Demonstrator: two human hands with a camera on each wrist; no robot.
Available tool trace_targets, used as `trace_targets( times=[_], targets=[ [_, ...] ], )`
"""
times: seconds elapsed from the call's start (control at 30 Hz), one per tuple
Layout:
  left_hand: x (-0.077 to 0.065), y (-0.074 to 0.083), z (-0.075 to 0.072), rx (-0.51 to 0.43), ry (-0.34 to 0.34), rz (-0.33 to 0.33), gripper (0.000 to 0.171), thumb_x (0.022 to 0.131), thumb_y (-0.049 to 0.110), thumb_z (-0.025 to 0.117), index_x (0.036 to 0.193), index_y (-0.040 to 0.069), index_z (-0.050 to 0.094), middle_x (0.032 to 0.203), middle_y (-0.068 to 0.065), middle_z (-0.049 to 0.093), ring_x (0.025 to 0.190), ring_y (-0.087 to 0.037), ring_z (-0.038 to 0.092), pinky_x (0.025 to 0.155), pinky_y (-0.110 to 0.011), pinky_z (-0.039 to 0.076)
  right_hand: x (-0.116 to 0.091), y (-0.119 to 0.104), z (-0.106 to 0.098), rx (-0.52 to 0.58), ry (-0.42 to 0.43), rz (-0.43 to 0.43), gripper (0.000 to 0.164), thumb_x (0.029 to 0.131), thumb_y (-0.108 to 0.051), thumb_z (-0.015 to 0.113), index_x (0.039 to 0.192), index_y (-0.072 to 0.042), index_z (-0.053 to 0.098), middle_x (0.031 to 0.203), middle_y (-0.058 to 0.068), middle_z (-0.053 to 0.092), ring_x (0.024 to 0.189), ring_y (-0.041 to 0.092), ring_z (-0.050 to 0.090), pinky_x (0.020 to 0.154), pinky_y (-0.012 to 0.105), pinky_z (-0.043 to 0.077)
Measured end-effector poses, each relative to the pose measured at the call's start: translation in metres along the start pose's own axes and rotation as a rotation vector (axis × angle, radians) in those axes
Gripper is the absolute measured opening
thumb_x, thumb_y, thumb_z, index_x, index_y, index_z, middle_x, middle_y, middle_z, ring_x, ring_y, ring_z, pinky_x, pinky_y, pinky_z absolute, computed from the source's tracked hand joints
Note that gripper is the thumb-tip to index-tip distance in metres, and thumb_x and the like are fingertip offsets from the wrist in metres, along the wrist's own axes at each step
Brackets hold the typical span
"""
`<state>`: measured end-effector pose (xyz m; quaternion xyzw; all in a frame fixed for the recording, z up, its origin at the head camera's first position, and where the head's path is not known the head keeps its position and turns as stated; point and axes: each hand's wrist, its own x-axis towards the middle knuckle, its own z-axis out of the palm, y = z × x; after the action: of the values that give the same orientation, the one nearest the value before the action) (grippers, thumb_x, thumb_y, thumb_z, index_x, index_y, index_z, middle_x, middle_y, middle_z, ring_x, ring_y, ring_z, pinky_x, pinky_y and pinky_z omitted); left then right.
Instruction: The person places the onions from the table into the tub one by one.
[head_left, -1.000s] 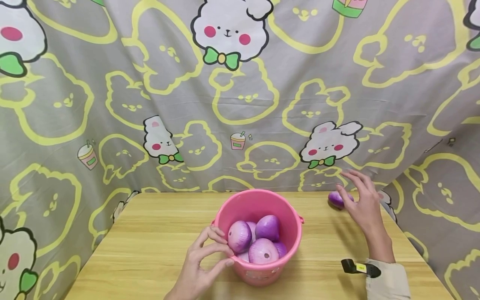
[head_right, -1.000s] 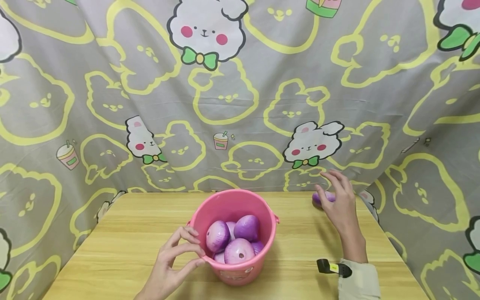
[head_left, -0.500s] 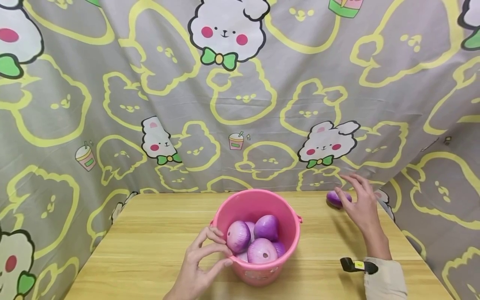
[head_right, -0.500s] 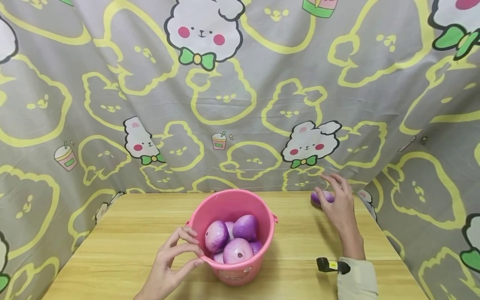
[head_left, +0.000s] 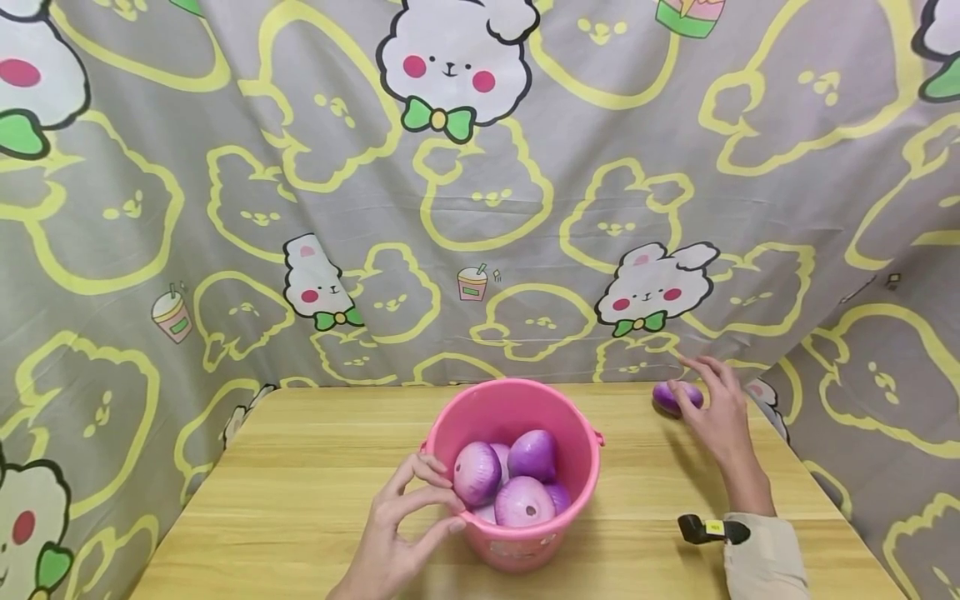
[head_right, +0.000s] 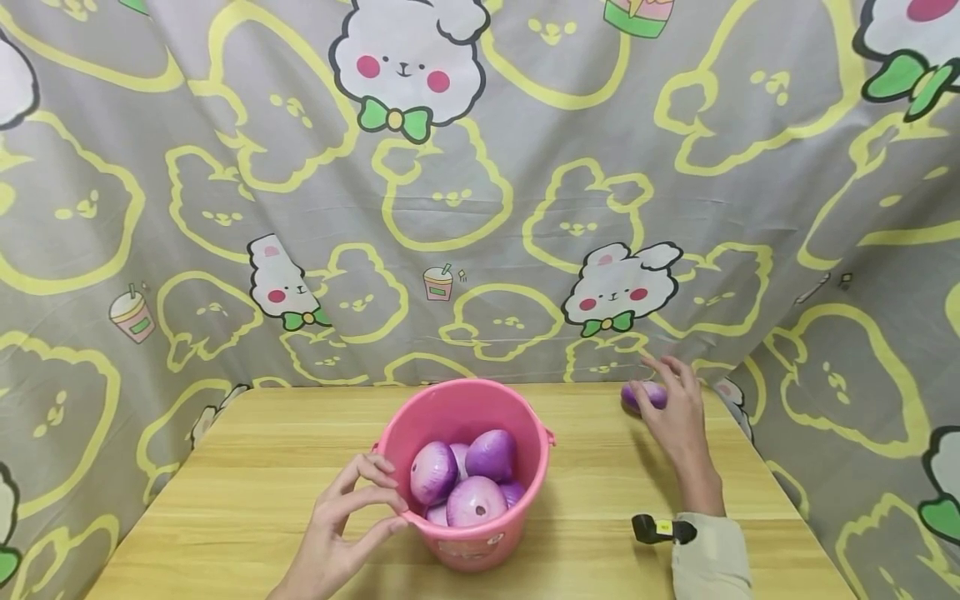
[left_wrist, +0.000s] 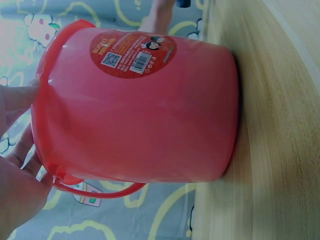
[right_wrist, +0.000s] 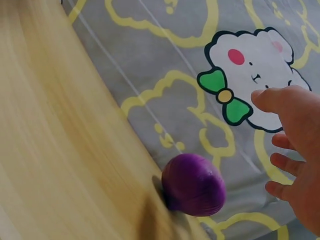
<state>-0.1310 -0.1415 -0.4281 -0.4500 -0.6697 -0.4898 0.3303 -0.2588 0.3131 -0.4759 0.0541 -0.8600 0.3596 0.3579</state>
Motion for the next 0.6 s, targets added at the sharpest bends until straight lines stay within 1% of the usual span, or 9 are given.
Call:
trace_targets(
  times=[0.13, 0.4, 0.5, 0.6],
  targets=[
    [0.001, 0.000, 0.000, 0.002, 0.001, 0.000, 0.015, 0.083, 0.005, 0.084, 0.094, 0.007, 0.074, 0.099, -0.008, 0.058, 0.107, -0.026, 0.056, 0.103, -0.033, 0.044, -0.001, 0.007, 0.003, 0.001, -0.018, 0.018, 0.042, 0.093, -0.014, 0.075, 0.132, -0.001, 0.064, 0.141, 0.029, 0.047, 0.131, 0.054, 0.041, 0.104, 0.077, 0.028],
    [0.002, 0.001, 0.000, 0.000, 0.001, 0.001, 0.014, 0.083, 0.005, 0.083, 0.094, 0.008, 0.074, 0.098, -0.008, 0.058, 0.106, -0.026, 0.056, 0.102, -0.033, 0.045, -0.004, 0.014, 0.007, 0.005, -0.047, 0.041, 0.042, 0.093, -0.015, 0.075, 0.131, -0.002, 0.064, 0.142, 0.029, 0.046, 0.138, 0.058, 0.033, 0.112, 0.077, 0.017],
    [0.001, 0.000, 0.000, -0.002, 0.000, 0.000, 0.014, 0.083, 0.005, 0.083, 0.094, 0.008, 0.074, 0.098, -0.008, 0.058, 0.107, -0.026, 0.056, 0.102, -0.033, 0.045, -0.004, 0.015, 0.008, 0.002, -0.050, 0.048, 0.042, 0.093, -0.014, 0.075, 0.132, -0.002, 0.064, 0.142, 0.030, 0.045, 0.138, 0.059, 0.032, 0.111, 0.077, 0.018],
    [0.001, 0.000, 0.000, -0.003, -0.001, -0.001, 0.015, 0.083, 0.004, 0.084, 0.094, 0.007, 0.074, 0.099, -0.008, 0.058, 0.107, -0.026, 0.056, 0.103, -0.033, 0.044, -0.005, 0.018, 0.010, -0.007, -0.051, 0.043, 0.043, 0.093, -0.013, 0.074, 0.133, -0.001, 0.063, 0.141, 0.031, 0.044, 0.134, 0.060, 0.036, 0.109, 0.077, 0.022]
  ],
)
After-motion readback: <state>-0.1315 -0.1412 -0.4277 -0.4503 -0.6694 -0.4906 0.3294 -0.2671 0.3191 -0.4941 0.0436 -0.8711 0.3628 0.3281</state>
